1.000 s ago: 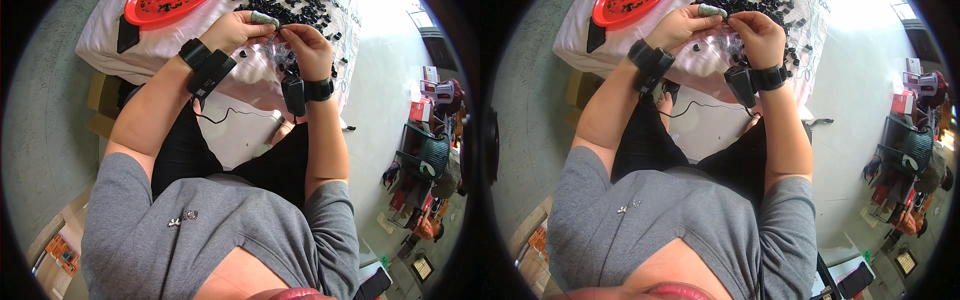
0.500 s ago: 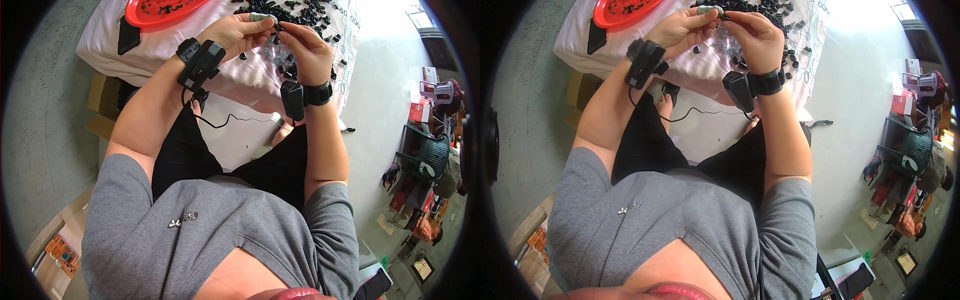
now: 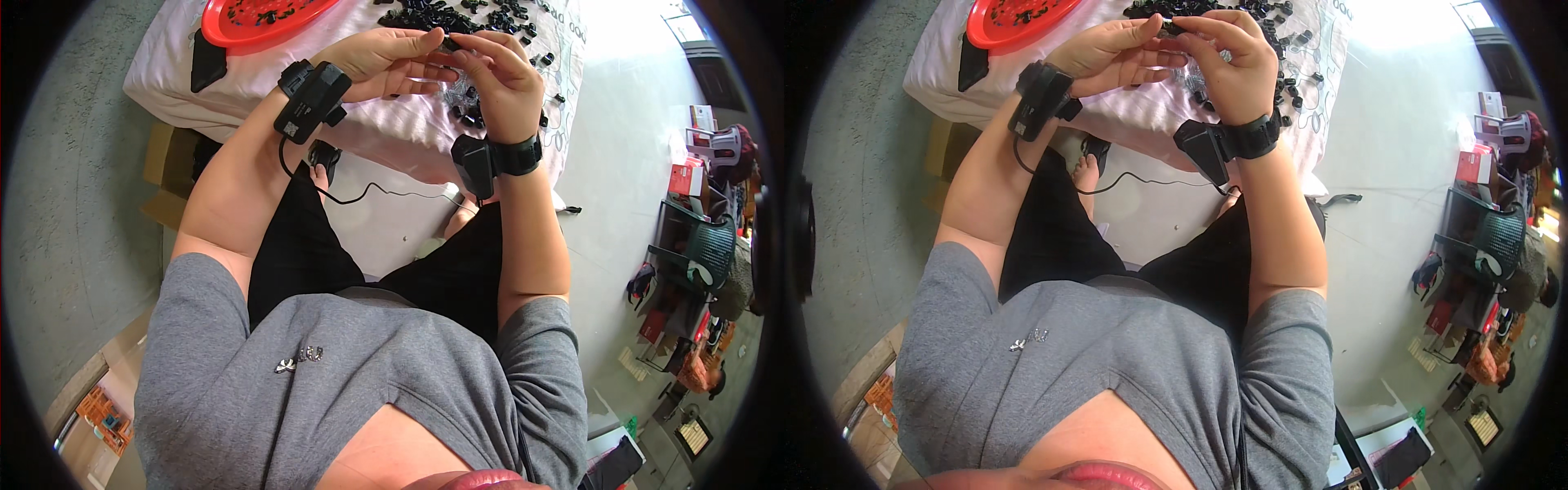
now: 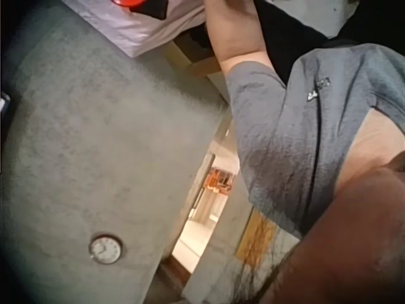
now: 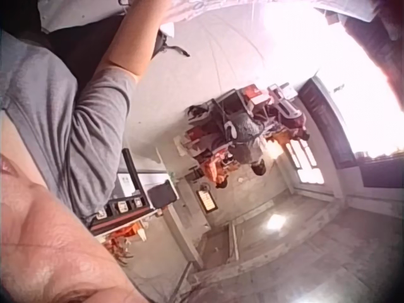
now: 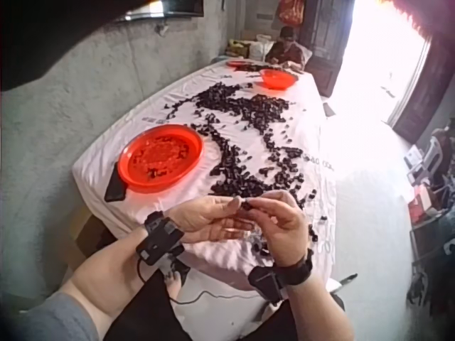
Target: The recorder is sorting and inspecting small black plastic components on a table in a manufacturing setting.
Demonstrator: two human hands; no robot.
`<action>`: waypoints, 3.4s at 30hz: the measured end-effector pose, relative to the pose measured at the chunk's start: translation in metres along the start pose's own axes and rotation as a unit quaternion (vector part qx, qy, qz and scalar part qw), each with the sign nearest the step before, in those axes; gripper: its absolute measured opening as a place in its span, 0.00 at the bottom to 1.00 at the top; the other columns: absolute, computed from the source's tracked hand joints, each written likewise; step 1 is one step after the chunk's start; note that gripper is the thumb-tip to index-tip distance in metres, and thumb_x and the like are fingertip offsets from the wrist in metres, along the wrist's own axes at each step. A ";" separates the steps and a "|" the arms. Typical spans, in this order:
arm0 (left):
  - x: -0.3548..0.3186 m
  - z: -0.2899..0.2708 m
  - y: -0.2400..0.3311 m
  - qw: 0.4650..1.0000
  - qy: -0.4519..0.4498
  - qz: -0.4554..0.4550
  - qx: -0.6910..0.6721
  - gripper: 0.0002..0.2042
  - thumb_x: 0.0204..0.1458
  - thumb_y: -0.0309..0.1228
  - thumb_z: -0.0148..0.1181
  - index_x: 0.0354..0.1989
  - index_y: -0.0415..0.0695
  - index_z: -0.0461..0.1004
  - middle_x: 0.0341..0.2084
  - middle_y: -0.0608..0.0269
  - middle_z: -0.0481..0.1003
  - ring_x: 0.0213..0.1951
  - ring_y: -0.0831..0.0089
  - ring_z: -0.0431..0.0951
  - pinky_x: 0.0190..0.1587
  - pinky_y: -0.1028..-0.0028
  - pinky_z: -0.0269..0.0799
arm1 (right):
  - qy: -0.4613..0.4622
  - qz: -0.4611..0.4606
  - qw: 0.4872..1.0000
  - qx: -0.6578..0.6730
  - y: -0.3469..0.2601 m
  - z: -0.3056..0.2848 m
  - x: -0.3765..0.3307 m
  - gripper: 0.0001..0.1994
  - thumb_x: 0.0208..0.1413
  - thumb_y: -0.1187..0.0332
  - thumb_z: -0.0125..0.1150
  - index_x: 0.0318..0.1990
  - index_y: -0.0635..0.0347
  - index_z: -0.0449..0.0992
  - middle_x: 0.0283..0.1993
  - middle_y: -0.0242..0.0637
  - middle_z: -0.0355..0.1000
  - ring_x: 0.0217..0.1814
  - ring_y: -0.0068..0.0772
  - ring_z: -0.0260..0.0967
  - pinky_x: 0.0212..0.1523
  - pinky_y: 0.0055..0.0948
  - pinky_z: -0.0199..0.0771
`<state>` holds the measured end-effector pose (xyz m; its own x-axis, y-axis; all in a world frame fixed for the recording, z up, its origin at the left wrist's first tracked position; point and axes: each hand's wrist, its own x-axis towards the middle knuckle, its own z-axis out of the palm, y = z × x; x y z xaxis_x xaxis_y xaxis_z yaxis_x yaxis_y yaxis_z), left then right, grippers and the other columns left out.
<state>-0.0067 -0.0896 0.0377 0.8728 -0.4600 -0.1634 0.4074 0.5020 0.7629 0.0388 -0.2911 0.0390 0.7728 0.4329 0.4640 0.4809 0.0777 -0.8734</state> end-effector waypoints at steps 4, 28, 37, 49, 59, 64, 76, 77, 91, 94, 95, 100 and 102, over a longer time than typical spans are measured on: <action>0.000 -0.003 0.000 0.999 -0.028 0.009 0.016 0.20 0.64 0.41 0.52 0.55 0.36 0.69 0.47 0.58 0.74 0.52 0.71 0.75 0.52 0.74 0.76 | -0.024 0.020 0.998 0.056 -0.005 0.003 0.000 0.12 0.57 0.80 0.61 0.48 0.67 0.79 0.49 0.34 0.74 0.49 0.22 0.72 0.47 0.20 0.72; 0.006 -0.024 -0.004 0.980 0.115 0.159 -0.043 0.14 0.62 0.37 0.56 0.49 0.41 0.76 0.42 0.63 0.79 0.47 0.77 0.77 0.50 0.78 0.71 | 0.030 0.062 0.992 0.105 0.009 0.008 0.002 0.17 0.58 0.71 0.65 0.54 0.64 0.75 0.44 0.37 0.79 0.44 0.22 0.75 0.43 0.20 0.75; -0.017 -0.081 0.045 0.877 0.299 0.240 -0.289 0.16 0.66 0.38 0.47 0.42 0.41 0.79 0.35 0.65 0.81 0.37 0.74 0.80 0.39 0.75 0.76 | 0.021 0.101 0.990 -0.097 0.024 -0.043 0.007 0.09 0.57 0.69 0.64 0.43 0.61 0.82 0.36 0.37 0.81 0.35 0.23 0.78 0.38 0.21 0.75; 0.001 -0.037 0.017 0.938 0.327 0.111 0.036 0.09 0.63 0.33 0.54 0.46 0.43 0.76 0.36 0.67 0.78 0.36 0.78 0.79 0.37 0.79 0.75 | -0.032 0.024 0.921 -0.388 0.020 -0.062 0.008 0.08 0.51 0.72 0.61 0.37 0.54 0.83 0.37 0.42 0.78 0.36 0.46 0.76 0.40 0.36 0.76; 0.010 -0.035 0.005 0.952 0.273 0.083 0.108 0.12 0.63 0.32 0.54 0.51 0.41 0.74 0.40 0.66 0.76 0.44 0.80 0.75 0.48 0.77 0.74 | -0.005 0.087 0.904 -0.419 0.023 -0.100 0.007 0.09 0.52 0.72 0.59 0.38 0.52 0.83 0.40 0.42 0.78 0.38 0.47 0.77 0.42 0.37 0.76; 0.022 -0.050 -0.008 0.943 0.248 0.074 0.207 0.13 0.61 0.35 0.58 0.50 0.41 0.75 0.43 0.66 0.78 0.48 0.79 0.76 0.46 0.81 0.76 | -0.024 0.067 0.905 -0.419 0.034 -0.083 0.003 0.10 0.52 0.74 0.59 0.39 0.52 0.83 0.40 0.43 0.77 0.41 0.49 0.76 0.44 0.39 0.76; 0.010 -0.034 0.000 0.938 0.250 0.110 0.214 0.13 0.62 0.35 0.56 0.50 0.40 0.76 0.44 0.66 0.79 0.48 0.79 0.78 0.47 0.81 0.76 | -0.009 0.062 0.924 -0.376 0.026 -0.087 0.012 0.08 0.53 0.73 0.60 0.38 0.50 0.84 0.38 0.41 0.77 0.37 0.48 0.75 0.41 0.38 0.76; 0.006 -0.020 0.003 0.936 0.253 0.101 0.224 0.13 0.62 0.35 0.56 0.50 0.41 0.76 0.44 0.66 0.79 0.48 0.79 0.78 0.47 0.81 0.75 | -0.001 0.068 0.922 -0.382 0.027 -0.089 0.013 0.09 0.53 0.72 0.60 0.38 0.49 0.84 0.39 0.41 0.77 0.37 0.48 0.76 0.41 0.38 0.76; -0.008 -0.009 0.007 0.935 0.247 0.060 0.245 0.14 0.62 0.37 0.57 0.51 0.44 0.76 0.47 0.67 0.78 0.49 0.80 0.77 0.50 0.79 0.69 | -0.105 -0.067 0.927 -0.355 0.037 -0.063 0.012 0.18 0.49 0.84 0.51 0.39 0.52 0.84 0.53 0.37 0.76 0.51 0.39 0.75 0.50 0.30 0.75; -0.008 -0.007 0.008 0.935 0.250 0.057 0.246 0.14 0.62 0.37 0.57 0.51 0.44 0.76 0.46 0.68 0.79 0.49 0.80 0.77 0.50 0.79 0.69 | -0.114 -0.076 0.890 -0.436 0.045 -0.086 0.013 0.17 0.48 0.81 0.51 0.38 0.51 0.84 0.50 0.36 0.77 0.52 0.42 0.74 0.53 0.34 0.74; -0.008 -0.006 0.008 0.933 0.255 0.055 0.248 0.14 0.62 0.37 0.57 0.51 0.44 0.76 0.46 0.68 0.79 0.48 0.80 0.77 0.50 0.79 0.69 | -0.113 -0.044 0.887 -0.445 0.045 -0.091 0.014 0.16 0.48 0.78 0.52 0.37 0.49 0.84 0.47 0.35 0.78 0.51 0.43 0.73 0.54 0.38 0.72; -0.005 -0.004 0.006 0.930 0.256 0.070 0.253 0.13 0.62 0.37 0.57 0.49 0.44 0.77 0.43 0.68 0.79 0.45 0.82 0.78 0.46 0.82 0.72 | -0.089 0.015 0.924 -0.371 0.040 -0.085 0.014 0.16 0.49 0.80 0.52 0.39 0.51 0.84 0.49 0.37 0.78 0.54 0.43 0.72 0.56 0.36 0.72; -0.002 -0.004 0.005 0.932 0.251 0.069 0.253 0.13 0.62 0.37 0.56 0.50 0.44 0.77 0.43 0.68 0.79 0.45 0.82 0.78 0.46 0.82 0.72 | -0.072 -0.026 0.919 -0.387 0.040 -0.074 0.013 0.17 0.50 0.82 0.50 0.40 0.52 0.84 0.51 0.38 0.77 0.53 0.44 0.73 0.56 0.36 0.73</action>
<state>-0.0054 -0.0839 0.0392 0.9750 0.0480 -0.2170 0.2139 0.0629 0.9748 0.0987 -0.3490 0.0213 0.7041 0.5661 0.4288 0.7095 -0.5355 -0.4581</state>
